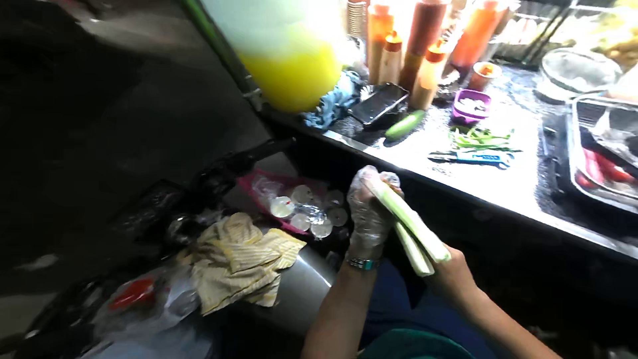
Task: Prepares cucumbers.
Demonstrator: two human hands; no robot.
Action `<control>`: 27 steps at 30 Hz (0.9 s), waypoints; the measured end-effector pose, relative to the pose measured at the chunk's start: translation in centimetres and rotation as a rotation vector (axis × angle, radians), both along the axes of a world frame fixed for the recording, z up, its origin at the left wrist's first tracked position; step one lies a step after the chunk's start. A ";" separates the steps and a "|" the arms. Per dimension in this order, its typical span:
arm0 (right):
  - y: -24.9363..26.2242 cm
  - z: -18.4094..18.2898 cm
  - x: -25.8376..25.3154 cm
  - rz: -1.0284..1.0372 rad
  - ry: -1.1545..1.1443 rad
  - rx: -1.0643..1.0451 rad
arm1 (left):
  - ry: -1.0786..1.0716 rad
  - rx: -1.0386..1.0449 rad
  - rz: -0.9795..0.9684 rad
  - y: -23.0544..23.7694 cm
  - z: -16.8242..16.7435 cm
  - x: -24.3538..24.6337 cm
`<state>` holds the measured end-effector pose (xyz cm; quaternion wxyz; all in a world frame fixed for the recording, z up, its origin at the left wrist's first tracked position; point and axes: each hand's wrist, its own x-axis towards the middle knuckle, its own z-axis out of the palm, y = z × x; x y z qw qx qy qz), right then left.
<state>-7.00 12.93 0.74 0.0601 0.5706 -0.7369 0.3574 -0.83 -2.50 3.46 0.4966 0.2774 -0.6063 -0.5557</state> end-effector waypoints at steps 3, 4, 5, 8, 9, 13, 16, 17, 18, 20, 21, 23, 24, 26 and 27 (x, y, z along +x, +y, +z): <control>0.1 -0.3 -0.3 0.001 -0.008 -0.012 | 0.323 0.216 -0.097 0.1 -0.2 -1.1; 0.0 -0.3 -0.4 -0.004 -0.020 -0.019 | 0.377 0.254 -0.104 0.1 -0.3 -1.4; 0.0 -0.3 -0.4 -0.005 -0.040 -0.018 | 0.426 0.280 -0.125 0.2 -0.4 -1.6; 0.1 -0.3 -0.2 -0.016 -0.126 -0.004 | 0.527 0.332 -0.208 0.9 -0.7 -1.5; 0.1 -0.3 -0.2 -0.021 -0.140 -0.005 | 0.537 0.337 -0.227 1.0 -0.7 -1.5; 0.0 -0.7 -0.4 -0.031 -0.088 0.017 | 0.575 0.406 -0.265 0.6 -0.7 -1.6; -0.1 -1.0 -0.6 -0.032 -0.156 0.041 | 0.544 0.399 -0.217 0.9 -1.2 -1.8; -0.1 -1.1 -0.7 -0.030 -0.212 0.053 | 0.498 0.386 -0.187 1.2 -1.4 -1.9; 0.0 -1.1 -0.7 -0.017 -0.253 0.052 | 0.458 0.395 -0.160 1.5 -1.6 -2.0; -0.1 -1.3 -0.7 0.000 -0.277 0.030 | 0.398 0.398 -0.093 1.8 -1.9 -2.2; -0.3 -1.5 -0.8 0.009 -0.258 0.014 | 0.379 0.375 -0.069 1.8 -2.1 -2.2; -0.4 -1.6 -0.9 0.042 -0.243 -0.011 | 0.377 0.339 -0.030 1.7 -2.4 -2.3; -0.5 -1.6 -1.0 0.056 -0.244 -0.018 | 0.374 0.318 -0.016 1.7 -2.7 -2.3; -0.6 -1.6 -1.0 0.063 -0.258 -0.014 | 0.352 0.237 -0.004 1.8 -3.3 -2.2; -0.8 -1.2 -1.1 0.054 -0.256 0.007 | 0.352 0.239 -0.007 1.7 -3.4 -2.3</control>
